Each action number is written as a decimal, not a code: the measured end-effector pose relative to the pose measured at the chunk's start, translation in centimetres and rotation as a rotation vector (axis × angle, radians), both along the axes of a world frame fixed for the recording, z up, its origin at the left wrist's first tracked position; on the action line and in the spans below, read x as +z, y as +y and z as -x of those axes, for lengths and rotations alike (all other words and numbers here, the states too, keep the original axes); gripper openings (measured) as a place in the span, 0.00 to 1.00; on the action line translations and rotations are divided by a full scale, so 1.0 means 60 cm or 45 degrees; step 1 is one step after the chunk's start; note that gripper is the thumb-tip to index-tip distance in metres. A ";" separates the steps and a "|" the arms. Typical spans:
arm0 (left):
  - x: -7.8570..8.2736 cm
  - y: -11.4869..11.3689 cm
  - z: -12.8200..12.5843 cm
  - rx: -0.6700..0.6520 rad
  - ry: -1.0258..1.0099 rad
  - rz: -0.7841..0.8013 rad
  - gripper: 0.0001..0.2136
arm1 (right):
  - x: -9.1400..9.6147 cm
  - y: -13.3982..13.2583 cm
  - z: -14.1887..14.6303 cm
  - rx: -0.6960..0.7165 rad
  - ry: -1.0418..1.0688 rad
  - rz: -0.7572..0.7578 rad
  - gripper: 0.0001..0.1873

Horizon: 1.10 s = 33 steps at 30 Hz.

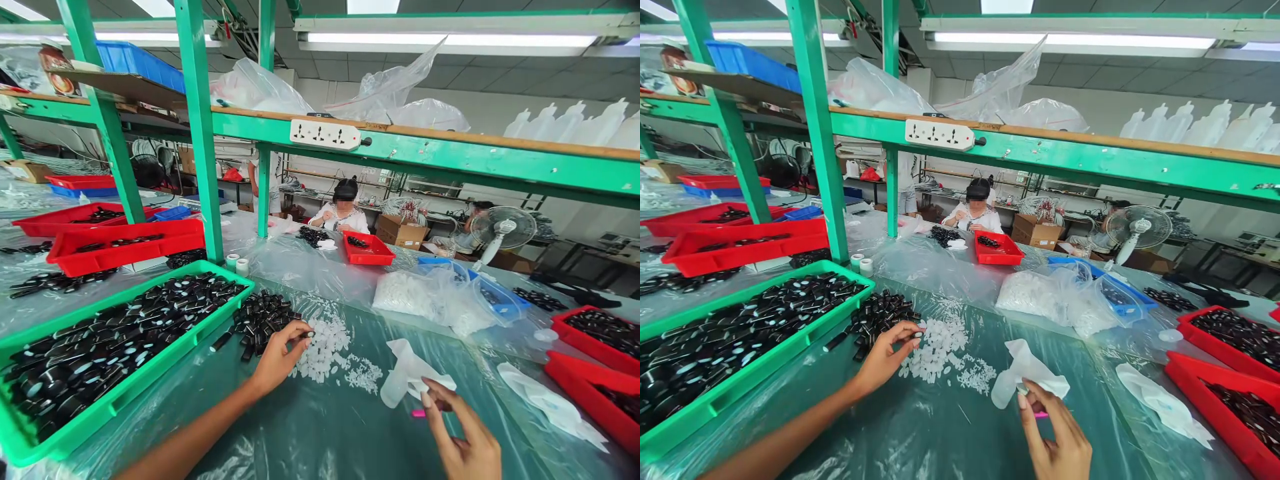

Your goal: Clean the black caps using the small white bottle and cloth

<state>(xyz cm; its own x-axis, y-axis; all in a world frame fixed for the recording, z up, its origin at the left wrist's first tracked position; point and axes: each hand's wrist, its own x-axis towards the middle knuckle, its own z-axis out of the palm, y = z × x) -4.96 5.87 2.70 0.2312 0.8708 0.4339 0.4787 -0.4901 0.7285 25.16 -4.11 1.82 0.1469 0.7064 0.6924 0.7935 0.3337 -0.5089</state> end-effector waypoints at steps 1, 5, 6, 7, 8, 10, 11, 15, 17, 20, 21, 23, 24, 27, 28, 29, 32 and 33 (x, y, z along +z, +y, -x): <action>0.002 -0.011 -0.005 -0.042 -0.057 0.019 0.10 | 0.004 0.003 -0.007 -0.027 0.074 0.125 0.18; 0.006 -0.041 -0.016 -0.177 -0.272 0.111 0.07 | 0.014 0.017 -0.024 -0.046 0.131 0.482 0.31; 0.005 -0.045 -0.018 -0.189 -0.285 0.125 0.07 | 0.012 0.020 -0.026 -0.049 0.112 0.539 0.33; 0.004 -0.048 -0.019 -0.199 -0.289 0.137 0.07 | 0.007 0.023 -0.027 -0.053 0.099 0.585 0.33; 0.002 -0.050 -0.020 -0.207 -0.290 0.148 0.07 | -0.001 0.027 -0.028 -0.051 0.089 0.619 0.34; -0.002 -0.053 -0.022 -0.215 -0.292 0.164 0.06 | -0.020 0.033 -0.030 -0.036 0.079 0.661 0.34; -0.003 -0.053 -0.023 -0.213 -0.292 0.173 0.06 | -0.030 0.036 -0.031 -0.022 0.075 0.681 0.33; -0.007 -0.057 -0.027 -0.237 -0.269 0.245 0.06 | -0.056 0.046 -0.026 0.047 0.056 0.776 0.26; -0.008 -0.060 -0.029 -0.265 -0.255 0.298 0.07 | -0.058 0.049 -0.018 0.061 0.059 0.769 0.23; -0.008 -0.066 -0.035 -0.296 -0.259 0.377 0.10 | -0.058 0.053 -0.007 0.095 0.080 0.716 0.21; -0.007 -0.068 -0.037 -0.306 -0.259 0.399 0.11 | -0.059 0.054 -0.004 0.108 0.092 0.701 0.20; -0.004 -0.072 -0.043 -0.336 -0.256 0.445 0.11 | -0.058 0.056 0.000 0.119 0.123 0.675 0.20; -0.001 -0.073 -0.047 -0.357 -0.262 0.463 0.10 | -0.057 0.056 0.002 0.107 0.148 0.662 0.19; 0.008 -0.074 -0.060 -0.423 -0.344 0.512 0.09 | -0.050 0.052 0.008 0.114 0.379 0.629 0.19; 0.010 -0.075 -0.065 -0.448 -0.389 0.535 0.09 | -0.046 0.050 0.011 0.179 0.530 0.612 0.20; 0.012 -0.075 -0.071 -0.473 -0.431 0.559 0.09 | -0.043 0.047 0.014 0.271 0.706 0.593 0.21; 0.009 -0.080 -0.086 -0.519 -0.509 0.606 0.11 | -0.033 0.037 0.031 0.551 1.222 0.532 0.22; 0.006 -0.083 -0.091 -0.518 -0.507 0.609 0.12 | -0.032 0.034 0.039 0.601 1.358 0.526 0.22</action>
<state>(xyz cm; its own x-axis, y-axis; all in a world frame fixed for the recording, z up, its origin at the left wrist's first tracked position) 0.48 0.89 3.08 0.4798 0.8649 0.1474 -0.0178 -0.1583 0.9872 22.83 -2.08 -0.08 0.1725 0.9804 0.0957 -0.2367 0.1355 -0.9621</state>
